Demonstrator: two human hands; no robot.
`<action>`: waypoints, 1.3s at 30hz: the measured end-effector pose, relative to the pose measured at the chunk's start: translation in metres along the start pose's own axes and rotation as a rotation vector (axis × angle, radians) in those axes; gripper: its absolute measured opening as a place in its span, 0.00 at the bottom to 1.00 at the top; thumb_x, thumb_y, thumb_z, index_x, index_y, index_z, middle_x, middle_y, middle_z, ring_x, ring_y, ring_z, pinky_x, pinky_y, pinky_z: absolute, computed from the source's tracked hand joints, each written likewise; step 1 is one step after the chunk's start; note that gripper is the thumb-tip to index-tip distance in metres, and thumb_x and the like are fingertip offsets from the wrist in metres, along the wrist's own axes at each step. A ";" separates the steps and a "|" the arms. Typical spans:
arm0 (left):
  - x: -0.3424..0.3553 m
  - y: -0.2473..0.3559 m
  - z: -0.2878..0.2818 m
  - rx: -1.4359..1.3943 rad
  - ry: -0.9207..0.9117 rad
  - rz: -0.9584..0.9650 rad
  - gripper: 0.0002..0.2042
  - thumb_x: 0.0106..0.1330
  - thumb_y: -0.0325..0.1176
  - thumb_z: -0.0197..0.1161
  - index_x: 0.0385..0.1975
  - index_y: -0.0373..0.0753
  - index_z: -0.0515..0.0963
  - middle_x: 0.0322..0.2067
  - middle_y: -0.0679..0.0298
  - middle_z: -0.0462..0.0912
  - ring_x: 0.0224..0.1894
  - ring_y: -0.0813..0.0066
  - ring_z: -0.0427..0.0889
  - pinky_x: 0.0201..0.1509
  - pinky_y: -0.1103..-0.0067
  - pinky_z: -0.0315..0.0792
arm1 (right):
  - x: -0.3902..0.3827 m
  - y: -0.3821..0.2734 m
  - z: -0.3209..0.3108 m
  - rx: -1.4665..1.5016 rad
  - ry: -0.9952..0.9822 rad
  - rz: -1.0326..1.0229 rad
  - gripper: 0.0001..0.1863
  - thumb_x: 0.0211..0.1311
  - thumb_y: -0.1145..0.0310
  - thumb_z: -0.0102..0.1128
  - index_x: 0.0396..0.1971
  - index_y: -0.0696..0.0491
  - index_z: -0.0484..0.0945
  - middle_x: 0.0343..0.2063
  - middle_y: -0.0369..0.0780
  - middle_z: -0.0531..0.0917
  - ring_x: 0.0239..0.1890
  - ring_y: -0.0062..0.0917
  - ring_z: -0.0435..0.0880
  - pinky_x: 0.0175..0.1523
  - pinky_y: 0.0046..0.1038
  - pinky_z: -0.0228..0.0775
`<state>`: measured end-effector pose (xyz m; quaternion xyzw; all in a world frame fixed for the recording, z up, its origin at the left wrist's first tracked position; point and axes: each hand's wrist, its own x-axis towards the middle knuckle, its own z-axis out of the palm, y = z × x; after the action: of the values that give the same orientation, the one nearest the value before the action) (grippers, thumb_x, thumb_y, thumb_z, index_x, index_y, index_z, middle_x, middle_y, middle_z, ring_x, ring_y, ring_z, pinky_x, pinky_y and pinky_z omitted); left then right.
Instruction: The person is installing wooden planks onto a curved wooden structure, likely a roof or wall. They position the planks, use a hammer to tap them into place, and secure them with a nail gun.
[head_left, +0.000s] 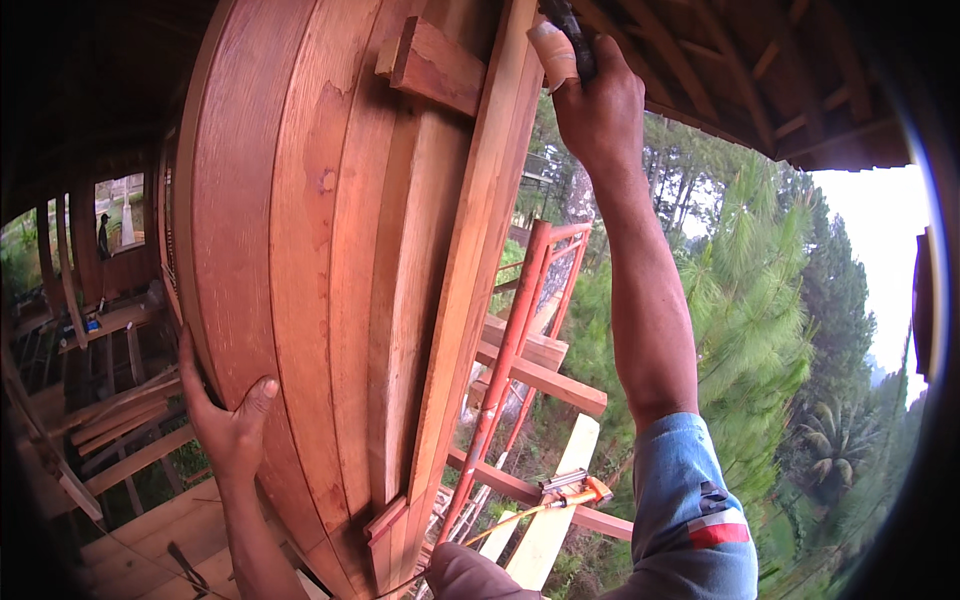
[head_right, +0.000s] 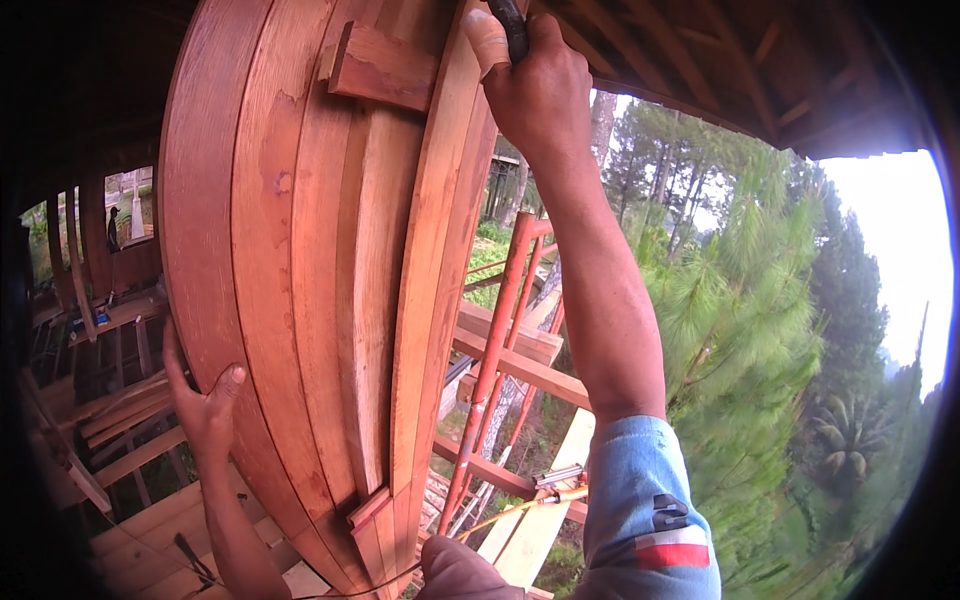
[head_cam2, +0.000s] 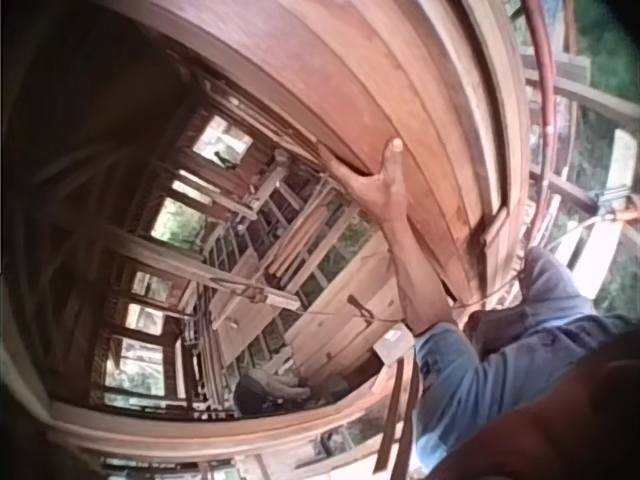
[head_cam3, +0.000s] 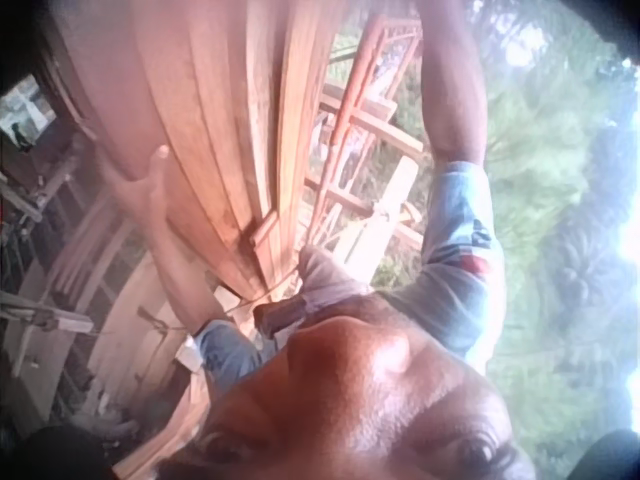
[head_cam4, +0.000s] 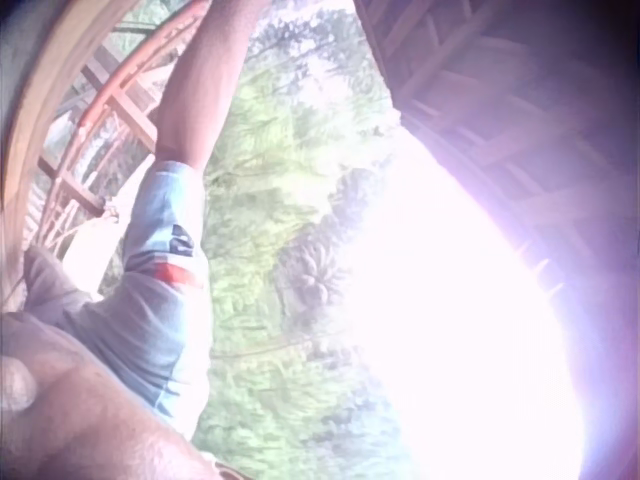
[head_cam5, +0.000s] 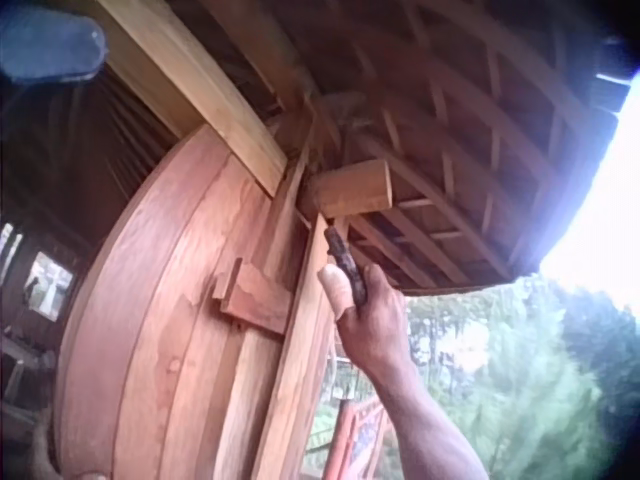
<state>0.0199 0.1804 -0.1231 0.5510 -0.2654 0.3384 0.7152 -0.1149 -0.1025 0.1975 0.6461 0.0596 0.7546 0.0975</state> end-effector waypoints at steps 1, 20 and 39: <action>0.000 0.002 0.001 0.023 0.005 -0.004 0.53 0.53 0.45 0.81 0.74 0.32 0.54 0.69 0.49 0.64 0.69 0.58 0.66 0.73 0.63 0.60 | -0.003 0.002 -0.002 0.011 -0.013 0.021 0.34 0.65 0.36 0.61 0.30 0.60 0.76 0.18 0.51 0.82 0.27 0.50 0.86 0.33 0.45 0.74; 0.001 -0.003 -0.005 0.017 0.008 -0.020 0.55 0.51 0.45 0.81 0.75 0.34 0.53 0.69 0.51 0.64 0.70 0.58 0.66 0.73 0.63 0.61 | -0.013 0.015 -0.055 0.039 -0.135 0.187 0.21 0.65 0.61 0.63 0.47 0.64 0.79 0.27 0.44 0.84 0.29 0.26 0.83 0.38 0.28 0.73; -0.002 0.000 -0.003 0.055 -0.010 -0.022 0.54 0.52 0.45 0.81 0.75 0.34 0.53 0.69 0.51 0.64 0.69 0.59 0.67 0.73 0.64 0.61 | -0.032 0.019 -0.054 0.111 -0.050 0.128 0.25 0.66 0.52 0.64 0.45 0.63 0.79 0.25 0.44 0.83 0.29 0.29 0.82 0.38 0.34 0.73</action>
<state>0.0187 0.1825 -0.1255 0.5751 -0.2535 0.3350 0.7020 -0.1648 -0.1267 0.1624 0.6716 0.0574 0.7385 0.0149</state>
